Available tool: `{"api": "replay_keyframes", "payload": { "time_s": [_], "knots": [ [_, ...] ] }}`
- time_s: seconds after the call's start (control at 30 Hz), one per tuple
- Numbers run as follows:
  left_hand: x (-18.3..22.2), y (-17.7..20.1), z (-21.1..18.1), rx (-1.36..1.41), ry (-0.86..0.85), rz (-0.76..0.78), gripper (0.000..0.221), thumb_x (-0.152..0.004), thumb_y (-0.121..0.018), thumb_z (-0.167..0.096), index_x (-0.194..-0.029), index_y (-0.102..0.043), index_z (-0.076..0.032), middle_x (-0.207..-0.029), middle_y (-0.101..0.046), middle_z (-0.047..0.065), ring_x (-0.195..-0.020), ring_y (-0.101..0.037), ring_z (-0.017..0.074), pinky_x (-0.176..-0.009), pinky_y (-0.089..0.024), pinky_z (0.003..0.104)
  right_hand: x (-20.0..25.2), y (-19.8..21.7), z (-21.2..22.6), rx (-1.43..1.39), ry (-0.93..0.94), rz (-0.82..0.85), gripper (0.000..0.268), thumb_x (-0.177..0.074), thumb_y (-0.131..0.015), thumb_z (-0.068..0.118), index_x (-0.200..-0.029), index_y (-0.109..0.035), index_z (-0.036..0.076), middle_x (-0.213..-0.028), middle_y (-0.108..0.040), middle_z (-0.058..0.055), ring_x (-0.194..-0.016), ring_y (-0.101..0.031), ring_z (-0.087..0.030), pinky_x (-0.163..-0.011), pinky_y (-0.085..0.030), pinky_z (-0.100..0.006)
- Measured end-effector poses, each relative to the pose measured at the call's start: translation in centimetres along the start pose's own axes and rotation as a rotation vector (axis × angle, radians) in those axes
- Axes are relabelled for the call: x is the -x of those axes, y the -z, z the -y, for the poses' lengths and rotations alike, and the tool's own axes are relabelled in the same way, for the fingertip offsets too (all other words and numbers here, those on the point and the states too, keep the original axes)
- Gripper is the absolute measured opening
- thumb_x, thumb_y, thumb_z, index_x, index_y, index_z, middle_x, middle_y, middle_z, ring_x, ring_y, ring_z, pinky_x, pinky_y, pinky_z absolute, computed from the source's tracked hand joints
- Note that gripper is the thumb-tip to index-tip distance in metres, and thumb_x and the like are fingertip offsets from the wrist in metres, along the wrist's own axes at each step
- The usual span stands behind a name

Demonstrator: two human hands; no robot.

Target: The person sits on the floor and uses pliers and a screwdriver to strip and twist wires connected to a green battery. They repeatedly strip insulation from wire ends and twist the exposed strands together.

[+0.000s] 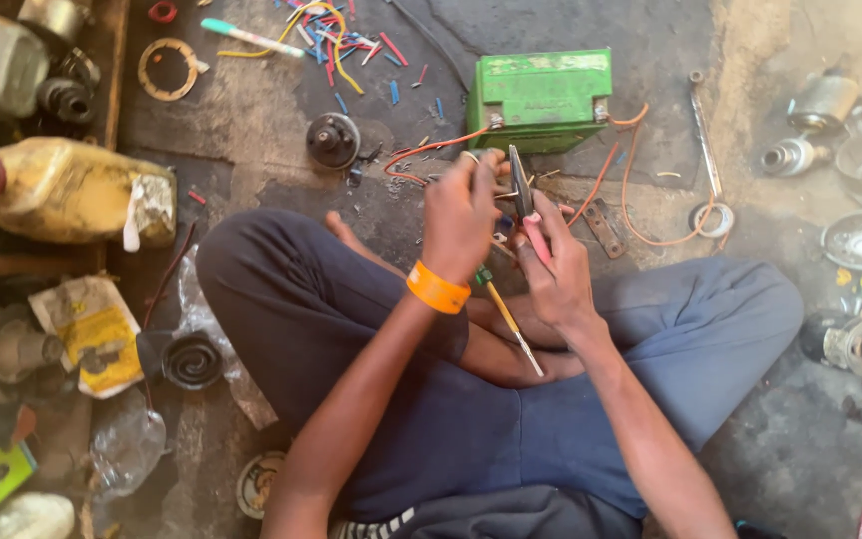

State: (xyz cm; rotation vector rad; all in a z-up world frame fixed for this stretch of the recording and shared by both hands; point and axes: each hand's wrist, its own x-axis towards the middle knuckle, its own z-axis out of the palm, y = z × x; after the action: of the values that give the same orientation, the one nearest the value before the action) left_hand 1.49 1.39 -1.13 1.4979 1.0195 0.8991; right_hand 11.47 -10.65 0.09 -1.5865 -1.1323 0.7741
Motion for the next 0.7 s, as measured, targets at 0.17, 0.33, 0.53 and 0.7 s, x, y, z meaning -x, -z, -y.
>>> {"api": "replay_keyframes", "payload": {
  "time_s": [0.17,0.33,0.53,0.7],
  "knots": [
    [-2.0,2.0,2.7,0.708,0.374,0.041,0.037,-0.108,-0.054,-0.025,-0.109,-0.066,0.01,-0.095,-0.075,0.017,-0.07,-0.073,0.0188,-0.052,-0.058,0.03,-0.1,-1.1,0.8,-0.046,-0.112,0.066,0.062,-0.102,-0.055,0.015,-0.16,-0.035,0.006,-0.09,-0.064,-0.002,-0.072,-0.061,-0.009,-0.068,-0.053,-0.026],
    [-2.1,2.3,3.1,0.604,0.102,0.11,0.034,-0.111,-0.052,-0.021,-0.117,-0.06,0.012,-0.114,-0.073,0.02,-0.106,-0.075,0.0248,-0.076,-0.053,0.035,0.5,-1.1,0.2,-0.17,-0.21,0.078,0.058,-0.101,-0.056,0.009,-0.157,-0.042,0.008,-0.091,-0.063,-0.005,-0.073,-0.058,-0.011,-0.068,-0.052,-0.026],
    [1.6,0.5,-0.9,-0.478,-0.239,0.246,0.017,-0.103,-0.05,-0.014,-0.099,-0.053,0.002,-0.091,-0.066,0.025,-0.084,-0.065,0.046,-0.069,-0.051,0.054,0.6,0.2,-1.2,-0.027,0.015,-0.011,0.055,-0.093,-0.051,-0.007,-0.148,-0.051,0.004,-0.103,-0.07,-0.011,-0.092,-0.068,-0.016,-0.082,-0.055,-0.031],
    [2.3,0.8,-4.0,-0.619,-0.13,0.324,0.022,-0.105,-0.049,-0.02,-0.097,-0.053,0.0,-0.09,-0.066,0.025,-0.079,-0.065,0.0462,-0.066,-0.051,0.054,0.4,0.4,-1.7,0.021,-0.096,0.002,0.036,-0.094,-0.056,-0.005,-0.129,-0.057,0.002,-0.095,-0.072,-0.013,-0.085,-0.071,-0.021,-0.078,-0.056,-0.031]
  ]
}}
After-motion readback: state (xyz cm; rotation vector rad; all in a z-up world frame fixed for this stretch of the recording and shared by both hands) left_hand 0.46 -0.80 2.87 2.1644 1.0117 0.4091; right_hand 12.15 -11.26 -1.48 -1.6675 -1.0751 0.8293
